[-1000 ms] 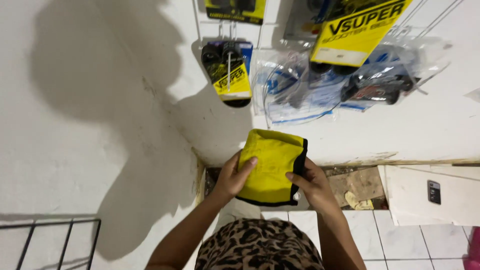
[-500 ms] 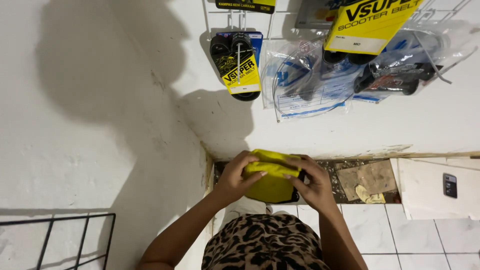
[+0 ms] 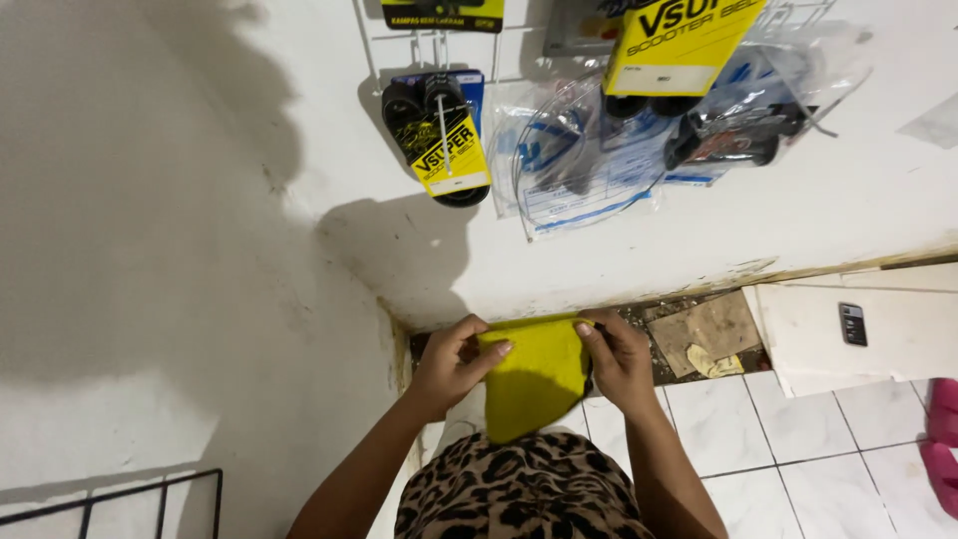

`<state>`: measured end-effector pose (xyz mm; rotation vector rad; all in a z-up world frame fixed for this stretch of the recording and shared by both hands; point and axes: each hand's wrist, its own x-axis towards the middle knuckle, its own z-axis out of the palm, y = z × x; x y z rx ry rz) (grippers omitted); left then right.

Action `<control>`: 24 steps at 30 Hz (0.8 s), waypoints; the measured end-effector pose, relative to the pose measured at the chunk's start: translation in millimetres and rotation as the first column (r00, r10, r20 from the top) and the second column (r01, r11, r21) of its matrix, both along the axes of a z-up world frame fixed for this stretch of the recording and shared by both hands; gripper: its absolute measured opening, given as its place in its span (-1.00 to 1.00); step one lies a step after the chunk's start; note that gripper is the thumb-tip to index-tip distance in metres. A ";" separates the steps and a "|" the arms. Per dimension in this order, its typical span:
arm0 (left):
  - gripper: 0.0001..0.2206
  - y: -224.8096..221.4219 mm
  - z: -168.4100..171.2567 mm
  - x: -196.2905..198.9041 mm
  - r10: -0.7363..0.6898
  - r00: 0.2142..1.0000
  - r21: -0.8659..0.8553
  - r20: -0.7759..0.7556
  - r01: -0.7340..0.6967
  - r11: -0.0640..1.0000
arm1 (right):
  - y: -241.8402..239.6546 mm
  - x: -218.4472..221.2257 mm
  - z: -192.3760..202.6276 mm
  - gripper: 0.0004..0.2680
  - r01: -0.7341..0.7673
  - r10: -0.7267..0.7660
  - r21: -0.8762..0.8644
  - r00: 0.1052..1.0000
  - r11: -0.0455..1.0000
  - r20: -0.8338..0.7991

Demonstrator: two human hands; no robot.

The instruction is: The person wipes a packaged scooter belt and other items hanging on a wall rack using a yellow cloth by hand, repeatedly rubbing the surfaces to clean them.

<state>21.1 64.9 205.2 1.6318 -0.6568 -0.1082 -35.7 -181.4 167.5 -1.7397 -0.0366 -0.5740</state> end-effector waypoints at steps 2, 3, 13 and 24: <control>-0.80 -1.3 -6.1 0.0 0.027 1.000 -0.025 -0.005 -0.027 0.999 | -0.6 0.5 -21.7 -0.91 0.027 -0.028 0.016 0.999 1.000 0.024; -0.80 -1.3 -10.0 -0.5 0.061 0.998 -0.046 -0.016 -0.062 0.997 | -0.4 0.8 -33.5 -0.91 0.046 -0.048 0.036 0.998 0.998 0.043; -0.53 -5.4 -13.3 -6.1 0.162 0.987 -0.235 -0.018 -0.161 0.958 | 21.1 -3.7 -25.2 -0.28 -0.180 0.529 0.719 0.795 0.671 -0.295; -0.53 -2.1 -76.5 9.4 -0.267 0.729 -0.268 -0.631 0.117 0.956 | 0.1 7.6 -50.5 -0.87 -0.020 0.352 0.675 0.864 0.738 -0.360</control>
